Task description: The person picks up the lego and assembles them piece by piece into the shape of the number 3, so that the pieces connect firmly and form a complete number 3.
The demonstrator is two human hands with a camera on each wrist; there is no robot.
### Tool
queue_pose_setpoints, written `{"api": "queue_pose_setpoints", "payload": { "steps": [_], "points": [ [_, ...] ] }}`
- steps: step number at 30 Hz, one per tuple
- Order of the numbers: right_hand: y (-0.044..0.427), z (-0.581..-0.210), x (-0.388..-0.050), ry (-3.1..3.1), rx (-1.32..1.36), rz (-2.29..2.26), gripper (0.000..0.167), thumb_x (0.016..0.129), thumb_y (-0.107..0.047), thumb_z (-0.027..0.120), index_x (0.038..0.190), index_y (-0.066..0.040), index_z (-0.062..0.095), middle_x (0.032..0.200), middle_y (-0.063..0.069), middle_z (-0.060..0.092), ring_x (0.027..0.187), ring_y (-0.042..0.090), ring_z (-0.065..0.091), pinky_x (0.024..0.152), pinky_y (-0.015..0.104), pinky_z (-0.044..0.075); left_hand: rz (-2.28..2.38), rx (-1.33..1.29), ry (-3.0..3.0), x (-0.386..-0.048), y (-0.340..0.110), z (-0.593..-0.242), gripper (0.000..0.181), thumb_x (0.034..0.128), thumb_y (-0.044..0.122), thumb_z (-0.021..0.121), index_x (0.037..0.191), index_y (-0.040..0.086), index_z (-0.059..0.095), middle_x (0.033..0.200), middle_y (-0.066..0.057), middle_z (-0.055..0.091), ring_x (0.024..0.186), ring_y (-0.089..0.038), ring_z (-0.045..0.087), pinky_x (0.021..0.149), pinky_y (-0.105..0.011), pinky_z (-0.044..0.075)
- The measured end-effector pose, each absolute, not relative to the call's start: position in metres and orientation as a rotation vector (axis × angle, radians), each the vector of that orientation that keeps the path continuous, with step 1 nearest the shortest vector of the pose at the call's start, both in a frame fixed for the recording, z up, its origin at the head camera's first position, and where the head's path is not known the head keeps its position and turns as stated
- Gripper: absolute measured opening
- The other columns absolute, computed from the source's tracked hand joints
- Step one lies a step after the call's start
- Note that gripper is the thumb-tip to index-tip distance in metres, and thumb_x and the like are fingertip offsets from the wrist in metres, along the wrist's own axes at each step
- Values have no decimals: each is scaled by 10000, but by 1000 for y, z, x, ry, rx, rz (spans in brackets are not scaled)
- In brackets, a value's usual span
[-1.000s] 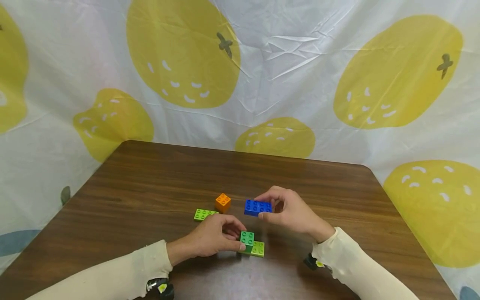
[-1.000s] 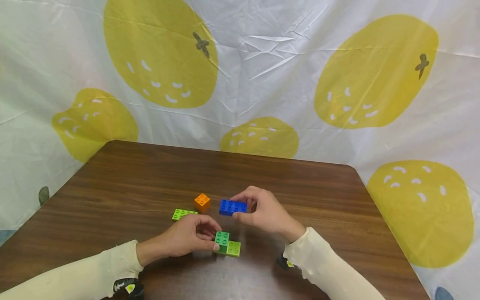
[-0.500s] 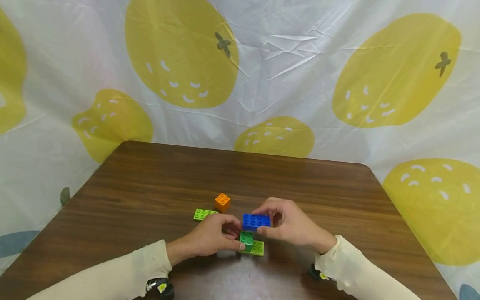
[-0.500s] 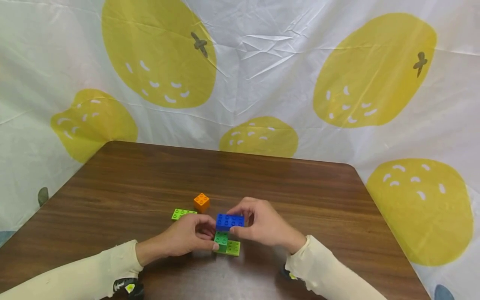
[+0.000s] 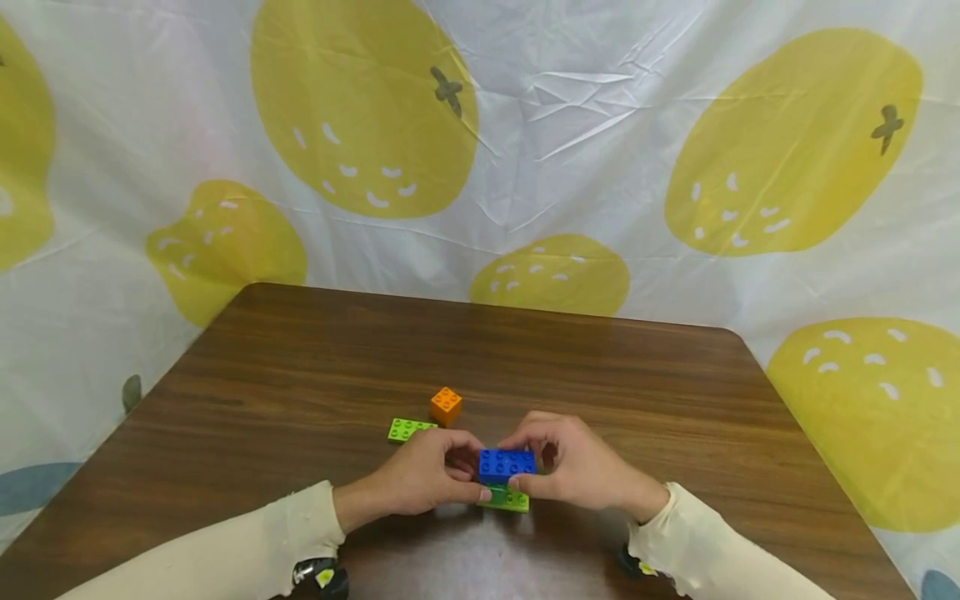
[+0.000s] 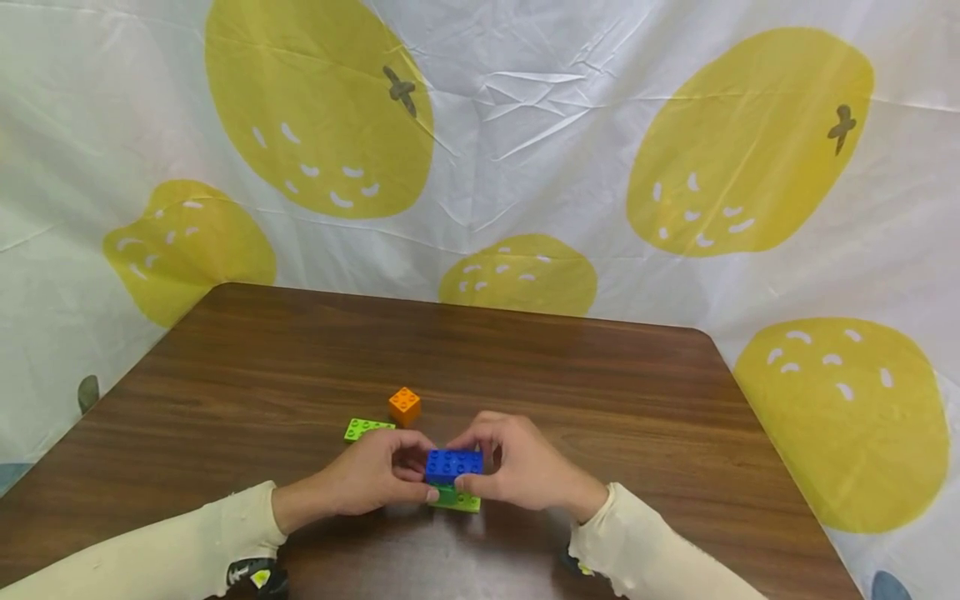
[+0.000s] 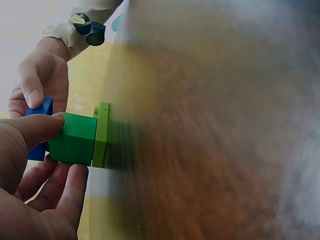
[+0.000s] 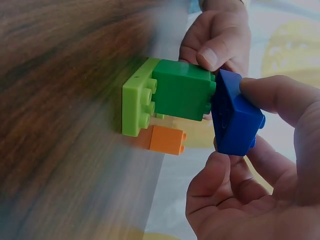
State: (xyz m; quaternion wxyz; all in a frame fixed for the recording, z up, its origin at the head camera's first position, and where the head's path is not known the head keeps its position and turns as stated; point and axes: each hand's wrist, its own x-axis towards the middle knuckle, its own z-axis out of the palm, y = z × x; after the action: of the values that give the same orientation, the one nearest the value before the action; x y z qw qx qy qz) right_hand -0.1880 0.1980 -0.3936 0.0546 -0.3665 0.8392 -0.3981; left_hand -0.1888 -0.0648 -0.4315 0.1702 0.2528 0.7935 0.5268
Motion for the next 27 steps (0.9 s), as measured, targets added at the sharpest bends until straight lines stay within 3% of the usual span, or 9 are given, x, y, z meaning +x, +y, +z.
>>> {"api": "queue_pose_setpoints", "payload": {
  "steps": [19, 27],
  "points": [
    [199, -399, -188, 2586, -1071, -1137, 332, 840, -242, 889, 1158, -216, 797, 929, -90, 675, 737, 181, 602, 596, 231, 527, 1505, 736, 2248, -188, -64, -430, 380, 849, 167, 896, 1163, 30, 731, 1044, -49, 759, 971, -144, 740, 853, -231, 637],
    [200, -399, -187, 2601, -1104, -1140, 337, 827, -230, 890, 1150, -206, 802, 894, -82, 664, 742, 98, 600, 615, 257, 567, 1502, 731, 2250, -188, -65, -431, 362, 853, 179, 893, 1148, 42, 732, 1045, -41, 758, 984, -169, 739, 855, -233, 636]
  ]
}}
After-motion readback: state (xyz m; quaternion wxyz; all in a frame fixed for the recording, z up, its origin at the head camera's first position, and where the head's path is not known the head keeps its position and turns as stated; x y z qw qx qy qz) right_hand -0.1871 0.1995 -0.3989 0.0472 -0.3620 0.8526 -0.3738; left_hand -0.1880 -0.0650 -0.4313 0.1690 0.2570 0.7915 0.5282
